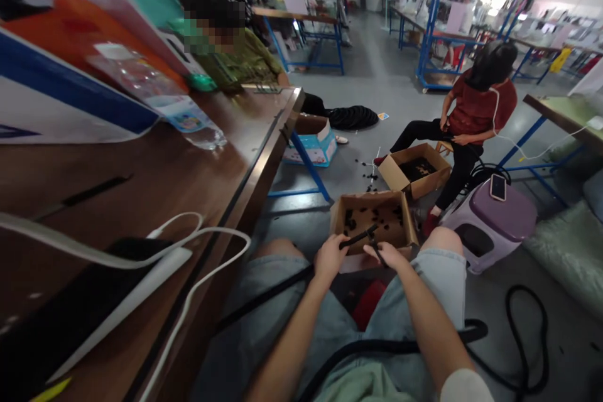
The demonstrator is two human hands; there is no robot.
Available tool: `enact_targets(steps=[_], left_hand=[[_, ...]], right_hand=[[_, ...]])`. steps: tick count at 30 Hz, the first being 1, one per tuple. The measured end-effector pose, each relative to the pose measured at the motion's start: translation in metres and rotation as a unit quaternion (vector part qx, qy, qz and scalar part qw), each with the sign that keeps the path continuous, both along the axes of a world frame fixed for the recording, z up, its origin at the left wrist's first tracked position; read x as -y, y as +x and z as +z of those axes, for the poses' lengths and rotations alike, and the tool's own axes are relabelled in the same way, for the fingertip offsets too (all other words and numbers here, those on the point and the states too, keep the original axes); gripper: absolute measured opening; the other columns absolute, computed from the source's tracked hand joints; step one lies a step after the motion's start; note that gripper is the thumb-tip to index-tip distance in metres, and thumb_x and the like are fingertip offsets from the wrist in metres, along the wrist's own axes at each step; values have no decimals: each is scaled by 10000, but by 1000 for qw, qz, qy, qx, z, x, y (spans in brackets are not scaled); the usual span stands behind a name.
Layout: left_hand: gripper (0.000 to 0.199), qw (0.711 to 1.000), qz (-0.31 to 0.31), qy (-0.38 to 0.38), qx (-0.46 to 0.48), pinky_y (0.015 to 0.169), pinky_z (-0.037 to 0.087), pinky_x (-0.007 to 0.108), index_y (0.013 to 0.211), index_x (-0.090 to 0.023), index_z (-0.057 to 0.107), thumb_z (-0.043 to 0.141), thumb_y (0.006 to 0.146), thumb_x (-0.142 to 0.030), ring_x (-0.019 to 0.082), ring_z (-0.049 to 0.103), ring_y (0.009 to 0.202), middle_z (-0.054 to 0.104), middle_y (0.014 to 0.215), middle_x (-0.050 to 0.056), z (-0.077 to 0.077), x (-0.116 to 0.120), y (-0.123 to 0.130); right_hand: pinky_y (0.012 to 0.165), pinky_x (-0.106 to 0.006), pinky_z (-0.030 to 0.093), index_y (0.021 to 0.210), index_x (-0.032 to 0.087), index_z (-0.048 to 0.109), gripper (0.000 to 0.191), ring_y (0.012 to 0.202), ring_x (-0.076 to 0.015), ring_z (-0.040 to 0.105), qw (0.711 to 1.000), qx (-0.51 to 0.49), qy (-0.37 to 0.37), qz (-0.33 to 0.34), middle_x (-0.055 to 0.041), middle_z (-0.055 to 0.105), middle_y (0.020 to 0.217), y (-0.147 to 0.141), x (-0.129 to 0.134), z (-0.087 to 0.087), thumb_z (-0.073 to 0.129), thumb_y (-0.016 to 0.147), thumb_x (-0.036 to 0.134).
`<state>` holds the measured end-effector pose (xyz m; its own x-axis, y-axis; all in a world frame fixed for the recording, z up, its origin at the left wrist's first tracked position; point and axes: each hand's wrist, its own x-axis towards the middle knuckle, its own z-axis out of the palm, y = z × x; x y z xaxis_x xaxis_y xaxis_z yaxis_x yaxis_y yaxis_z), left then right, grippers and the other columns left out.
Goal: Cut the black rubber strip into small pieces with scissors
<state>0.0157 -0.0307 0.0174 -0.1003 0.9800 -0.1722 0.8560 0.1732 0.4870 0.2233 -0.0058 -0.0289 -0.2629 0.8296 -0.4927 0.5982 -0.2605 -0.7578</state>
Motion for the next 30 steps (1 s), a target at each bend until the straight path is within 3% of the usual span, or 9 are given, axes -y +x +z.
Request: enact_targets(steps=[3,9,13,16,19,23,25,30], left_hand=[[231,999,10,27,-15,826,505,283,1115,-247,737,614,940,-160,215,693,1030,696,1152,64,3,-1,3],[230,995,-24,50,-77,926,488,322,1063,-256,726,611,923,-116,239,643,1123,671,1100,67,3,2,11],[209,997,-16,15,-68,878,507,331,1139,-248,701,596,969,-186,246,676,1073,689,1152,77,1,3,14],[237,998,8,-28,-50,834,519,328,1215,-222,674,585,1008,-298,253,708,1019,711,1194,101,-2,2,13],[250,998,10,-45,-43,852,524,330,1212,-202,682,583,1016,-322,264,718,1041,736,1184,116,-6,0,10],[257,998,31,-34,-45,893,524,327,1211,-170,687,595,1007,-297,263,710,1090,747,1166,138,-7,-1,7],[254,997,40,-38,-54,910,522,324,1198,-148,688,613,993,-279,265,702,1104,750,1144,147,-6,-2,7],[198,996,-57,-40,-64,974,503,309,1141,-147,702,640,969,-222,256,668,1158,743,1146,128,-2,2,17]], right_hand=[[531,-214,412,846,165,694,639,552,-138,572,998,-60,-30,-11,8,582,567,2,2,1,556,915,785],[474,-229,390,606,180,626,675,454,-138,556,998,35,-7,-48,-4,541,454,10,-2,7,650,822,820],[487,-214,433,676,175,674,677,470,-141,604,995,29,-15,-93,-16,582,485,13,-6,7,564,897,805],[514,-209,461,751,174,679,631,532,-149,664,995,26,-22,-97,-36,667,621,14,-7,5,587,902,781],[539,-220,473,866,181,683,592,608,-170,705,997,1,-43,-64,-54,722,781,13,-7,7,621,885,769],[609,-249,453,680,183,622,627,681,-203,668,995,61,-8,78,-63,672,692,8,0,14,623,871,779],[621,-262,441,638,191,584,660,676,-198,626,992,54,4,111,-47,630,649,5,3,14,549,904,794],[576,-255,434,710,186,595,664,610,-166,566,991,-8,-48,125,-7,579,613,1,5,9,540,885,824]])
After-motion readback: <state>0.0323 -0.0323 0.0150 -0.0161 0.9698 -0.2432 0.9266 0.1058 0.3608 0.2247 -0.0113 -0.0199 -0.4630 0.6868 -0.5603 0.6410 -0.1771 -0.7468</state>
